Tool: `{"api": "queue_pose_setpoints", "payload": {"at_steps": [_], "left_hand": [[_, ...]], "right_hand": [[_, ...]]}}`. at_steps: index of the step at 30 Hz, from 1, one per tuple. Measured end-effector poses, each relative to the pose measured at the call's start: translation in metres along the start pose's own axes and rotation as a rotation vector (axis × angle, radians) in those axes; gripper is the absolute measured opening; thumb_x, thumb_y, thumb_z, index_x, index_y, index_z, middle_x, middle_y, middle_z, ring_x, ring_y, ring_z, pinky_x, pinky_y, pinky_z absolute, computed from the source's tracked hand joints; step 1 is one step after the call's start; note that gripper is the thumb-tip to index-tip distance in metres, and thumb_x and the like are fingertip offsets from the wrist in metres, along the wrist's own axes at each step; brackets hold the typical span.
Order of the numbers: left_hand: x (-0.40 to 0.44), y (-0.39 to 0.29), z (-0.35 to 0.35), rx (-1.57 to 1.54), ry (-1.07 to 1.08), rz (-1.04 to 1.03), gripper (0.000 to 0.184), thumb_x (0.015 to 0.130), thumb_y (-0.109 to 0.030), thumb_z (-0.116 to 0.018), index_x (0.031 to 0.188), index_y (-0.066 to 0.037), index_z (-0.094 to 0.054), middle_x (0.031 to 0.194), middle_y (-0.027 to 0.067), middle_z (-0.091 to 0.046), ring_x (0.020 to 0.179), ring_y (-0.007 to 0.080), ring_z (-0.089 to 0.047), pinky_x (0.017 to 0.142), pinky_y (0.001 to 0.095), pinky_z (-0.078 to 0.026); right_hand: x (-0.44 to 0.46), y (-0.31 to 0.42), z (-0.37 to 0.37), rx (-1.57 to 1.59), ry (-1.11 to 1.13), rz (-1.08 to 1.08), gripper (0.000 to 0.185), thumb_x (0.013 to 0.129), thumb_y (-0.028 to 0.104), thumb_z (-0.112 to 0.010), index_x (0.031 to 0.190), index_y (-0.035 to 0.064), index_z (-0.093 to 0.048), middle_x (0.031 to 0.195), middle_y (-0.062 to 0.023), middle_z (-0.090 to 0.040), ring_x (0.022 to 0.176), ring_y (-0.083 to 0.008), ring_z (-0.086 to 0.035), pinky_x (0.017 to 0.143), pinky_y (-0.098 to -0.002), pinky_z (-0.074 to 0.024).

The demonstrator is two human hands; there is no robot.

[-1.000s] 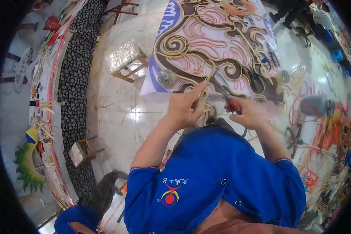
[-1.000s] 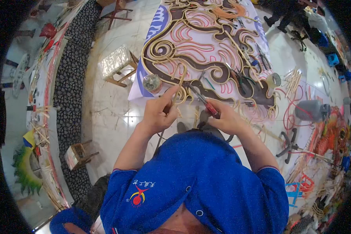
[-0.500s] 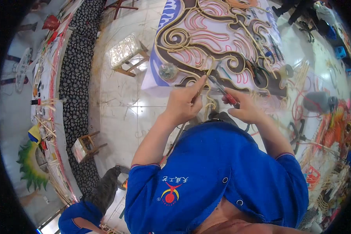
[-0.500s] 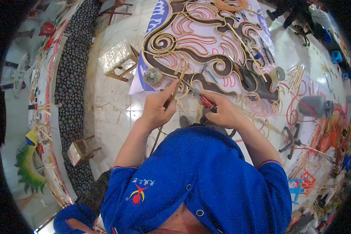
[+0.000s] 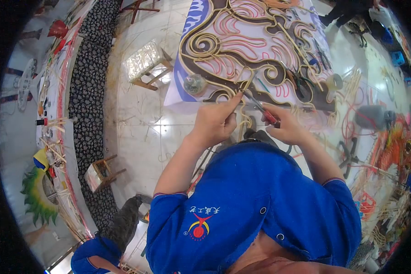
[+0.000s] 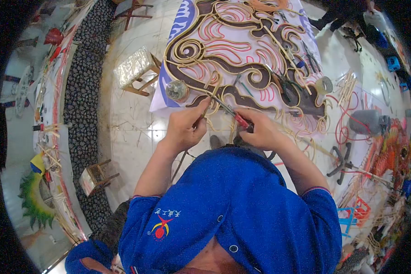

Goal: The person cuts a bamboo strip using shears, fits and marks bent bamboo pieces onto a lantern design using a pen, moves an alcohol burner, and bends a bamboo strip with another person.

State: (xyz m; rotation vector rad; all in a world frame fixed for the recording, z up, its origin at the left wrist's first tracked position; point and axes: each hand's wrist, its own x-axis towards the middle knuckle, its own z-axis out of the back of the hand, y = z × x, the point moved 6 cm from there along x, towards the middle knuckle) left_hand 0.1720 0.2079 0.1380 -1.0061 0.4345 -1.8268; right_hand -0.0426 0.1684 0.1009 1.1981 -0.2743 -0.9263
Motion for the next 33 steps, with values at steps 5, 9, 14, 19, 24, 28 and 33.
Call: {"api": "queue_pose_setpoints", "payload": {"at_steps": [5,9,14,19,24,28,33], "left_hand": [[-0.001,0.001,-0.001,-0.028,0.068,0.046,0.062,0.076,0.002,-0.062,0.136,-0.007,-0.060,0.072,0.0127,-0.061,0.059,0.0277,-0.061,0.057,0.0366,-0.049],[-0.005,0.007,-0.007,-0.091,0.098,0.101,0.060,0.076,0.001,-0.063,0.135,-0.008,-0.061,0.073,0.0110,-0.062,0.060,0.0249,-0.060,0.057,0.0356,-0.048],[-0.018,0.022,-0.019,-0.225,0.129,0.230,0.058,0.081,0.004,-0.062,0.137,-0.007,-0.059,0.067,0.0050,-0.058,0.058,0.0142,-0.055,0.056,0.0272,-0.044],[-0.026,0.038,-0.028,-0.469,0.121,0.474,0.044,0.092,-0.009,-0.063,0.136,-0.008,-0.060,0.077,0.0004,-0.063,0.063,0.0110,-0.057,0.056,0.0247,-0.045],[-0.024,0.068,-0.055,-1.209,-0.015,1.097,0.038,0.100,-0.027,-0.057,0.135,-0.011,-0.059,0.090,-0.0016,-0.063,0.069,0.0108,-0.059,0.054,0.0242,-0.046],[-0.009,0.030,-0.068,-1.327,0.080,1.225,0.040,0.104,-0.040,-0.050,0.133,-0.014,-0.059,0.097,-0.0031,-0.060,0.069,0.0103,-0.057,0.050,0.0239,-0.044],[-0.018,0.027,-0.093,-1.440,0.103,1.212,0.038,0.105,-0.041,-0.051,0.128,-0.012,-0.060,0.098,-0.0022,-0.059,0.066,0.0095,-0.052,0.048,0.0217,-0.039]], "right_hand": [[-0.001,0.001,0.003,-0.079,0.029,-0.001,0.056,0.076,0.016,-0.066,0.128,-0.0037,-0.058,0.114,-0.0228,-0.065,0.106,-0.0367,-0.063,0.095,-0.0406,-0.0486],[0.001,-0.005,0.005,-0.092,0.047,0.014,0.051,0.077,0.017,-0.066,0.123,-0.0033,-0.060,0.107,-0.0217,-0.065,0.101,-0.0367,-0.063,0.092,-0.0409,-0.0491],[0.000,-0.006,0.007,-0.099,0.095,-0.027,0.042,0.078,0.018,-0.067,0.114,-0.0019,-0.061,0.098,-0.0188,-0.064,0.093,-0.0345,-0.062,0.086,-0.0418,-0.0491],[-0.003,-0.008,0.007,-0.050,0.102,-0.026,0.036,0.078,0.018,-0.068,0.108,-0.0011,-0.062,0.089,-0.0159,-0.062,0.086,-0.0294,-0.061,0.081,-0.0398,-0.0491],[-0.011,-0.008,0.006,-0.085,0.125,-0.055,0.036,0.078,0.018,-0.069,0.108,-0.0005,-0.062,0.087,-0.0117,-0.063,0.082,-0.0215,-0.060,0.077,-0.0355,-0.0495],[-0.019,-0.014,0.003,-0.070,0.140,-0.059,0.038,0.078,0.016,-0.071,0.110,0.0010,-0.059,0.088,-0.0071,-0.063,0.081,-0.0157,-0.058,0.076,-0.0326,-0.0490],[-0.027,-0.036,0.005,0.083,0.195,-0.072,0.034,0.078,0.019,-0.072,0.105,0.0021,-0.062,0.087,-0.0076,-0.064,0.081,-0.0164,-0.061,0.076,-0.0335,-0.0496]]}}
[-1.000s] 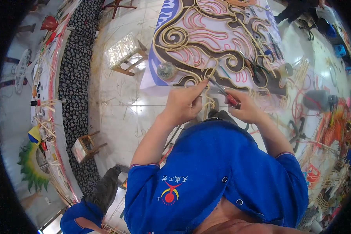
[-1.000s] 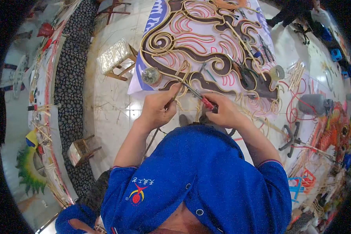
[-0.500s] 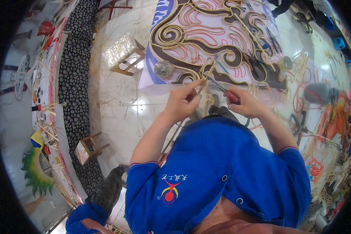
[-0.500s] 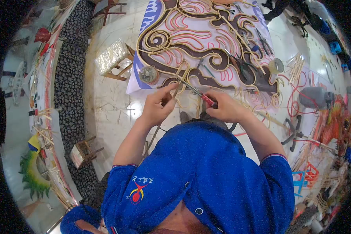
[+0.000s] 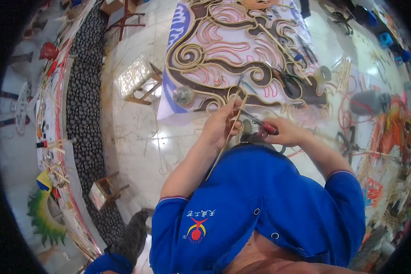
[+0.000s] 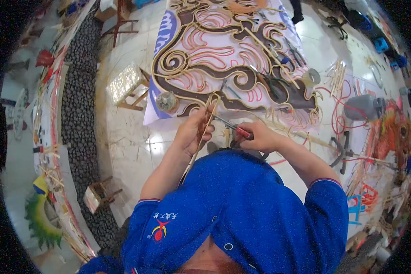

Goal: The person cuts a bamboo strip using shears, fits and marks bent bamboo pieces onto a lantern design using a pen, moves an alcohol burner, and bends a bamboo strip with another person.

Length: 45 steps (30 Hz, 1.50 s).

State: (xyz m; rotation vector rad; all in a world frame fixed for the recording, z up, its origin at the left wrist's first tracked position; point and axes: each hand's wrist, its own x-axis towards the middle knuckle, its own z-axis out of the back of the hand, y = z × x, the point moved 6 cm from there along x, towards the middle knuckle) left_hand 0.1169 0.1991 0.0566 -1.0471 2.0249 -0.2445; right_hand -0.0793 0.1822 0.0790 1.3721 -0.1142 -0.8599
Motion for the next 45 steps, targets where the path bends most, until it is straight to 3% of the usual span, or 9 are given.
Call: {"api": "queue_pose_setpoints", "payload": {"at_steps": [10,19,22,24,27,34,39,42,45], "left_hand": [[-0.004,0.005,-0.012,0.018,0.082,0.044,0.037,0.106,-0.039,-0.051,0.129,-0.011,-0.058,0.111,0.0036,-0.065,0.061,0.0054,-0.048,0.041,0.0171,-0.031],[0.000,0.007,-0.003,-0.180,0.072,0.102,0.036,0.105,-0.039,-0.053,0.124,-0.009,-0.058,0.111,0.0052,-0.065,0.058,0.0029,-0.044,0.040,0.0157,-0.029],[0.001,-0.007,0.004,-0.104,0.108,0.018,0.034,0.103,-0.035,-0.058,0.125,-0.009,-0.059,0.105,0.0022,-0.063,0.059,0.0029,-0.042,0.047,0.0178,-0.030],[-0.002,-0.015,0.009,-0.048,0.069,-0.025,0.034,0.103,-0.034,-0.058,0.125,-0.008,-0.059,0.102,0.0014,-0.062,0.058,0.0029,-0.042,0.047,0.0180,-0.029],[0.005,-0.019,0.006,0.088,0.049,-0.075,0.033,0.103,-0.033,-0.058,0.123,-0.007,-0.060,0.096,-0.0002,-0.062,0.057,0.0029,-0.042,0.047,0.0182,-0.029],[0.022,-0.008,-0.001,0.166,0.090,-0.016,0.030,0.104,-0.034,-0.057,0.115,-0.006,-0.061,0.088,-0.0011,-0.061,0.055,0.0020,-0.042,0.046,0.0167,-0.027],[0.041,-0.001,0.006,0.221,0.066,-0.007,0.035,0.103,-0.031,-0.057,0.122,-0.003,-0.063,0.090,0.0004,-0.063,0.055,0.0038,-0.044,0.047,0.0198,-0.031],[0.043,-0.009,0.016,0.444,-0.130,-0.115,0.038,0.104,-0.029,-0.055,0.128,0.000,-0.062,0.090,0.0027,-0.067,0.052,0.0029,-0.042,0.045,0.0185,-0.028],[0.032,-0.008,0.041,0.655,-0.118,-0.105,0.041,0.103,-0.027,-0.054,0.130,0.002,-0.063,0.089,0.0045,-0.069,0.051,0.0026,-0.043,0.046,0.0190,-0.030]], "right_hand": [[-0.009,-0.022,-0.013,0.034,-0.044,0.011,0.031,0.078,0.016,-0.071,0.105,0.0028,-0.061,0.081,-0.0028,-0.061,0.075,-0.0136,-0.056,0.071,-0.0312,-0.0473],[-0.021,-0.012,-0.001,-0.035,-0.224,0.071,0.023,0.078,0.018,-0.070,0.090,0.0029,-0.058,0.073,-0.0036,-0.055,0.070,-0.0140,-0.052,0.065,-0.0331,-0.0449],[-0.019,-0.006,0.003,-0.135,-0.309,0.128,0.018,0.079,0.014,-0.070,0.089,0.0028,-0.059,0.070,-0.0014,-0.055,0.067,-0.0114,-0.053,0.062,-0.0294,-0.0455],[-0.010,-0.016,0.024,0.370,-0.533,0.042,0.012,0.084,0.012,-0.070,0.087,0.0047,-0.061,0.072,-0.0012,-0.059,0.066,-0.0103,-0.057,0.061,-0.0269,-0.0470],[0.002,0.012,0.040,0.384,-0.640,0.000,0.012,0.086,0.013,-0.072,0.091,0.0053,-0.063,0.075,-0.0022,-0.064,0.068,-0.0101,-0.061,0.061,-0.0251,-0.0487],[0.056,0.010,0.030,0.593,-0.590,0.027,0.016,0.085,0.013,-0.075,0.093,0.0037,-0.064,0.073,-0.0040,-0.066,0.066,-0.0123,-0.064,0.057,-0.0272,-0.0496],[0.063,-0.005,0.036,0.634,-0.558,-0.036,0.016,0.083,0.011,-0.075,0.092,0.0037,-0.063,0.072,-0.0050,-0.066,0.063,-0.0131,-0.063,0.054,-0.0279,-0.0485],[0.083,-0.042,0.064,0.561,-0.636,-0.038,0.017,0.081,0.010,-0.075,0.090,0.0039,-0.062,0.072,-0.0060,-0.066,0.059,-0.0137,-0.062,0.050,-0.0283,-0.0460],[0.108,-0.092,0.111,0.429,-0.680,-0.200,0.017,0.079,0.009,-0.075,0.089,0.0043,-0.062,0.069,-0.0067,-0.064,0.054,-0.0150,-0.060,0.048,-0.0293,-0.0445]]}}
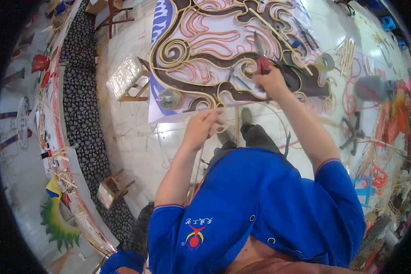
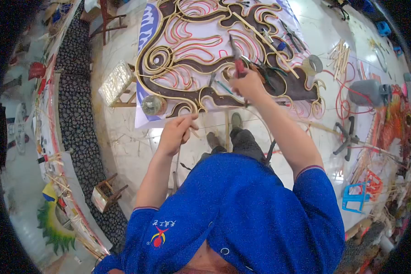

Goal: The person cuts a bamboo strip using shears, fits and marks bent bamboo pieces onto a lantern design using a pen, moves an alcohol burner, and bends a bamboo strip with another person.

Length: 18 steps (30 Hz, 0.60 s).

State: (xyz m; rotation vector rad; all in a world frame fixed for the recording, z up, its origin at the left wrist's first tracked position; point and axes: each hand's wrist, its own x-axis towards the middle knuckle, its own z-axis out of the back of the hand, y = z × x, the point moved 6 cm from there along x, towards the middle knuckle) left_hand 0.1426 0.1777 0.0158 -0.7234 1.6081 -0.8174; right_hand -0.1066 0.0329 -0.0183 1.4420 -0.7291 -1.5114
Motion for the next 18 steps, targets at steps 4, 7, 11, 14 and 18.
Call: {"api": "queue_pose_setpoints", "payload": {"at_steps": [4,7,11,14,18], "left_hand": [[-0.023,0.024,0.030,0.133,-0.158,0.042,0.039,0.102,-0.027,-0.054,0.123,0.003,-0.067,0.083,0.0045,-0.070,0.051,0.0021,-0.043,0.046,0.0194,-0.032],[-0.037,0.056,0.045,0.199,-0.272,0.171,0.037,0.100,-0.026,-0.055,0.121,0.000,-0.069,0.083,0.0032,-0.073,0.056,0.0058,-0.052,0.052,0.0227,-0.040],[-0.049,0.095,0.051,0.475,-0.388,0.144,0.036,0.100,-0.023,-0.054,0.120,0.003,-0.069,0.084,0.0058,-0.074,0.065,0.0101,-0.059,0.060,0.0257,-0.047],[-0.049,0.102,0.043,0.415,-0.400,0.166,0.033,0.101,-0.021,-0.055,0.119,0.002,-0.070,0.082,0.0053,-0.073,0.065,0.0086,-0.057,0.063,0.0264,-0.047],[-0.047,0.099,0.035,0.302,-0.375,0.363,0.031,0.100,-0.019,-0.056,0.119,0.002,-0.070,0.082,0.0053,-0.073,0.071,0.0089,-0.059,0.068,0.0267,-0.048]], "right_hand": [[0.085,-0.023,0.025,-0.178,-0.047,-0.107,0.025,0.075,0.012,-0.076,0.095,0.0013,-0.065,0.069,-0.0107,-0.068,0.058,-0.0182,-0.065,0.057,-0.0339,-0.0527],[0.140,-0.028,0.020,-0.408,-0.084,0.035,0.014,0.078,0.011,-0.073,0.085,0.0016,-0.065,0.064,-0.0096,-0.065,0.051,-0.0186,-0.062,0.050,-0.0345,-0.0484],[0.168,-0.003,0.001,-0.738,-0.042,0.174,0.023,0.076,0.017,-0.072,0.086,-0.0029,-0.070,0.068,-0.0153,-0.070,0.059,-0.0254,-0.069,0.060,-0.0405,-0.0541],[0.200,-0.018,-0.005,-0.815,-0.042,0.172,0.027,0.075,0.021,-0.071,0.088,-0.0031,-0.072,0.071,-0.0175,-0.071,0.066,-0.0292,-0.071,0.067,-0.0427,-0.0555],[0.214,-0.026,-0.007,-0.823,-0.045,0.176,0.029,0.075,0.022,-0.069,0.091,-0.0026,-0.073,0.077,-0.0198,-0.072,0.075,-0.0335,-0.072,0.074,-0.0444,-0.0556]]}}
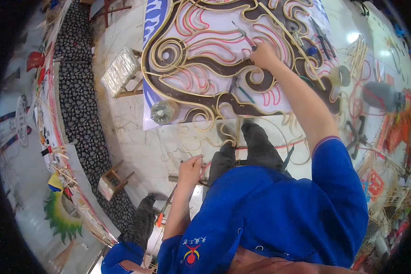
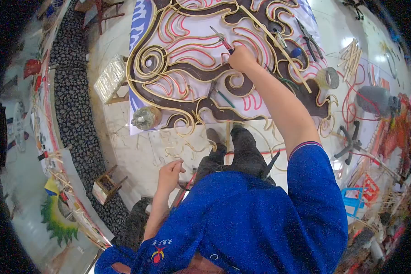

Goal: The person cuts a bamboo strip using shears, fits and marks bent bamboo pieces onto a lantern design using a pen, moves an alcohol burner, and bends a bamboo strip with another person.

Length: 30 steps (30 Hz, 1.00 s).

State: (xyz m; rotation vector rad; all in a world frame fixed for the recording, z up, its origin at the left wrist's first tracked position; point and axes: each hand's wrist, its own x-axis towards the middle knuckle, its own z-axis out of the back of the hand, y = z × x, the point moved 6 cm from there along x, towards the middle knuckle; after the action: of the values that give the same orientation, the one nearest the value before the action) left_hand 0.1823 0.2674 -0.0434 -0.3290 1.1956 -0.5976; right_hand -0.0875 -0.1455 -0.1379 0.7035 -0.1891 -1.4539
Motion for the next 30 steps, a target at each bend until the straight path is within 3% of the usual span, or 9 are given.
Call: {"api": "queue_pose_setpoints", "payload": {"at_steps": [2,5,8,10,14,19,28,30], "left_hand": [[0.004,-0.001,-0.003,0.031,0.016,-0.036,0.031,0.100,-0.019,-0.056,0.119,0.002,-0.070,0.082,0.0051,-0.073,0.071,0.0088,-0.059,0.067,0.0263,-0.047],[0.009,-0.004,-0.006,0.056,0.030,-0.062,0.032,0.100,-0.020,-0.056,0.119,0.002,-0.070,0.082,0.0048,-0.073,0.071,0.0088,-0.058,0.066,0.0261,-0.047],[0.012,-0.007,-0.009,0.076,0.039,-0.072,0.032,0.101,-0.020,-0.056,0.119,0.002,-0.070,0.082,0.0045,-0.073,0.070,0.0089,-0.058,0.066,0.0261,-0.047],[0.013,-0.009,-0.010,0.074,0.049,-0.112,0.034,0.100,-0.022,-0.056,0.121,0.001,-0.069,0.085,0.0101,-0.074,0.070,0.0111,-0.063,0.064,0.0266,-0.050],[0.007,-0.026,-0.012,0.014,0.072,-0.042,0.034,0.100,-0.023,-0.056,0.122,0.001,-0.069,0.088,0.0125,-0.075,0.072,0.0125,-0.066,0.064,0.0271,-0.051],[0.008,-0.034,-0.013,0.015,0.130,-0.009,0.035,0.101,-0.023,-0.055,0.121,0.002,-0.069,0.089,0.0118,-0.075,0.078,0.0131,-0.067,0.070,0.0282,-0.051],[0.019,-0.035,-0.019,0.136,0.163,-0.137,0.036,0.101,-0.026,-0.055,0.120,0.000,-0.070,0.087,0.0098,-0.075,0.079,0.0132,-0.065,0.075,0.0285,-0.050],[0.017,-0.031,-0.019,0.077,0.148,-0.146,0.034,0.101,-0.025,-0.055,0.119,0.000,-0.071,0.084,0.0050,-0.074,0.065,0.0088,-0.055,0.062,0.0266,-0.045]], "right_hand": [[0.003,0.000,0.001,0.012,-0.004,0.003,0.029,0.075,0.022,-0.069,0.092,-0.0022,-0.073,0.080,-0.0203,-0.072,0.078,-0.0346,-0.072,0.075,-0.0447,-0.0553],[-0.004,0.014,0.012,-0.045,0.034,0.001,0.030,0.081,0.020,-0.065,0.100,-0.0028,-0.070,0.098,-0.0281,-0.071,0.095,-0.0421,-0.069,0.085,-0.0481,-0.0538],[-0.012,0.025,0.023,0.036,0.090,-0.042,0.037,0.081,0.027,-0.069,0.103,-0.0025,-0.069,0.100,-0.0276,-0.071,0.097,-0.0414,-0.069,0.085,-0.0480,-0.0535],[-0.023,0.027,0.030,0.079,0.119,-0.063,0.041,0.080,0.031,-0.071,0.105,-0.0024,-0.068,0.101,-0.0274,-0.071,0.099,-0.0411,-0.069,0.086,-0.0479,-0.0534],[-0.058,0.015,0.067,0.092,-0.105,0.027,0.055,0.077,0.041,-0.076,0.111,-0.0020,-0.067,0.105,-0.0261,-0.071,0.102,-0.0397,-0.068,0.087,-0.0473,-0.0532],[-0.087,-0.073,0.120,0.162,-0.407,-0.141,0.075,0.075,0.045,-0.077,0.132,0.0006,-0.056,0.122,-0.0257,-0.066,0.114,-0.0410,-0.063,0.097,-0.0463,-0.0497],[-0.095,-0.085,0.172,-0.335,-0.567,-0.158,0.079,0.071,0.040,-0.082,0.134,0.0022,-0.053,0.118,-0.0223,-0.065,0.110,-0.0430,-0.061,0.095,-0.0508,-0.0482],[-0.106,-0.084,0.161,-0.246,-0.511,-0.003,0.080,0.071,0.038,-0.083,0.136,0.0030,-0.053,0.122,-0.0219,-0.062,0.113,-0.0408,-0.060,0.098,-0.0494,-0.0471]]}}
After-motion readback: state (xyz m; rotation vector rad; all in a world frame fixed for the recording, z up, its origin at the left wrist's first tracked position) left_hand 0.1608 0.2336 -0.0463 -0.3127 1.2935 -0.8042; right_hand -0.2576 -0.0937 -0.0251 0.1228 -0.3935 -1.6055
